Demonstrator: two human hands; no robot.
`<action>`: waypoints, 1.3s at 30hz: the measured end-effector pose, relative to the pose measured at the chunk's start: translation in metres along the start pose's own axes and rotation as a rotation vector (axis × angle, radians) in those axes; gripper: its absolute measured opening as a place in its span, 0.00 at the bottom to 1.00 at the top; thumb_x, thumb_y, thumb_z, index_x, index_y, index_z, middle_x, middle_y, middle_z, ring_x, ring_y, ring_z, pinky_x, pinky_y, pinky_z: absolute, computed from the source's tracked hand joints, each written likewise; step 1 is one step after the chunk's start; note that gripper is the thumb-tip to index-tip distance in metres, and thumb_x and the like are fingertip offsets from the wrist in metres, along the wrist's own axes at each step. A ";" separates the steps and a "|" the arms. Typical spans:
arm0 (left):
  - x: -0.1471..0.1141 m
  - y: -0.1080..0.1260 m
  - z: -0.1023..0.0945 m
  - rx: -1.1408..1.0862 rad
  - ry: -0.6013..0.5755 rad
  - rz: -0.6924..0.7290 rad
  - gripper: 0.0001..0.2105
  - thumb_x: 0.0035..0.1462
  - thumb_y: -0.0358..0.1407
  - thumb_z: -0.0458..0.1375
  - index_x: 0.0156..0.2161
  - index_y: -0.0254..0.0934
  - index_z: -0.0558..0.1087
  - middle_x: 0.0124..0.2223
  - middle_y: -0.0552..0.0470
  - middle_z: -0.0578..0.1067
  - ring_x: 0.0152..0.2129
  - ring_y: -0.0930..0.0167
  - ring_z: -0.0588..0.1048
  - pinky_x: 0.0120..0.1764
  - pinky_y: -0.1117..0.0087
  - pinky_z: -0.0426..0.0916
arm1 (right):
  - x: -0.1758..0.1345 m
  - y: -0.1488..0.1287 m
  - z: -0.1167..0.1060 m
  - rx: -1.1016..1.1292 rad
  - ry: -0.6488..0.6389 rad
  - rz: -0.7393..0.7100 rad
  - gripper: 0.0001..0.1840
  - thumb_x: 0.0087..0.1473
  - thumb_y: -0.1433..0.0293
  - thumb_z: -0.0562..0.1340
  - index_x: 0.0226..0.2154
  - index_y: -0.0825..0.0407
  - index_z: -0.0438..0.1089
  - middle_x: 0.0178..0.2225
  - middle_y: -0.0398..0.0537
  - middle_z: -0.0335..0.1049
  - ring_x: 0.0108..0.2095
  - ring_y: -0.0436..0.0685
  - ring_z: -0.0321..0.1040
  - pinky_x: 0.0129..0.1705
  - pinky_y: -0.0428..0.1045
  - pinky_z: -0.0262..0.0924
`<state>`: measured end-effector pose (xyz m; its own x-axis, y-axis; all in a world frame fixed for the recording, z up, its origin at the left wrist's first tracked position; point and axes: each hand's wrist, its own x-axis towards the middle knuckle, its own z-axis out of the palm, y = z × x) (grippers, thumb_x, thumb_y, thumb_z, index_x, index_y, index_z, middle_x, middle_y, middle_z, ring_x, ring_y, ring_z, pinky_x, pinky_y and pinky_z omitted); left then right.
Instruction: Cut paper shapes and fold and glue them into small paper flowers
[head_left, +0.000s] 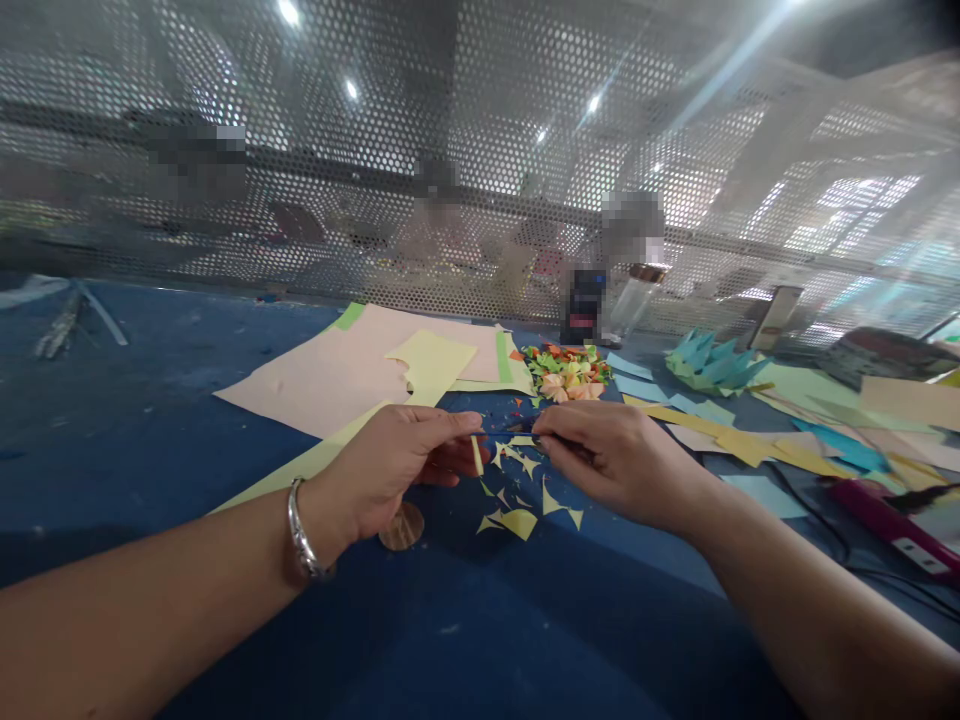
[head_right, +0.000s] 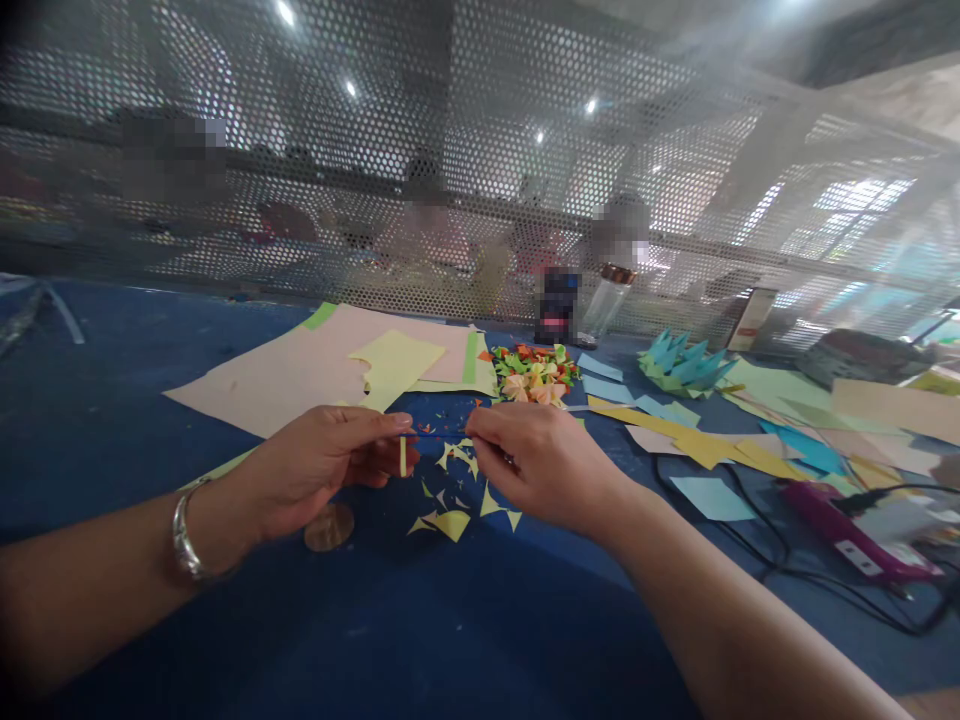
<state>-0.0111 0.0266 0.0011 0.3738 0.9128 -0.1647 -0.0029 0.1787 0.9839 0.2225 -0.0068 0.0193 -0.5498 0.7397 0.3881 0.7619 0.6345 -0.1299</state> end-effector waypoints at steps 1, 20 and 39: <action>0.000 0.000 -0.001 0.006 -0.007 -0.001 0.12 0.52 0.45 0.65 0.27 0.38 0.81 0.32 0.42 0.81 0.28 0.67 0.78 0.30 0.72 0.68 | 0.000 0.000 0.000 -0.001 -0.001 -0.004 0.09 0.62 0.73 0.54 0.37 0.53 0.70 0.27 0.45 0.68 0.28 0.51 0.63 0.32 0.46 0.54; 0.003 0.005 -0.006 0.043 -0.086 0.065 0.09 0.51 0.39 0.68 0.33 0.34 0.80 0.32 0.44 0.80 0.27 0.72 0.74 0.27 0.74 0.66 | -0.001 0.000 -0.002 0.111 -0.034 0.109 0.06 0.60 0.72 0.58 0.36 0.52 0.71 0.27 0.41 0.69 0.25 0.48 0.61 0.29 0.45 0.53; 0.005 0.005 -0.006 0.161 -0.195 0.270 0.23 0.56 0.33 0.64 0.54 0.43 0.61 0.31 0.55 0.78 0.34 0.68 0.79 0.29 0.74 0.67 | -0.001 0.003 0.000 0.246 -0.063 0.064 0.08 0.63 0.70 0.58 0.35 0.52 0.73 0.28 0.41 0.70 0.28 0.47 0.64 0.31 0.44 0.55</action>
<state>-0.0154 0.0341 0.0046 0.5493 0.8292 0.1033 0.0147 -0.1332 0.9910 0.2251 -0.0056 0.0181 -0.5292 0.7875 0.3158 0.6936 0.6159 -0.3737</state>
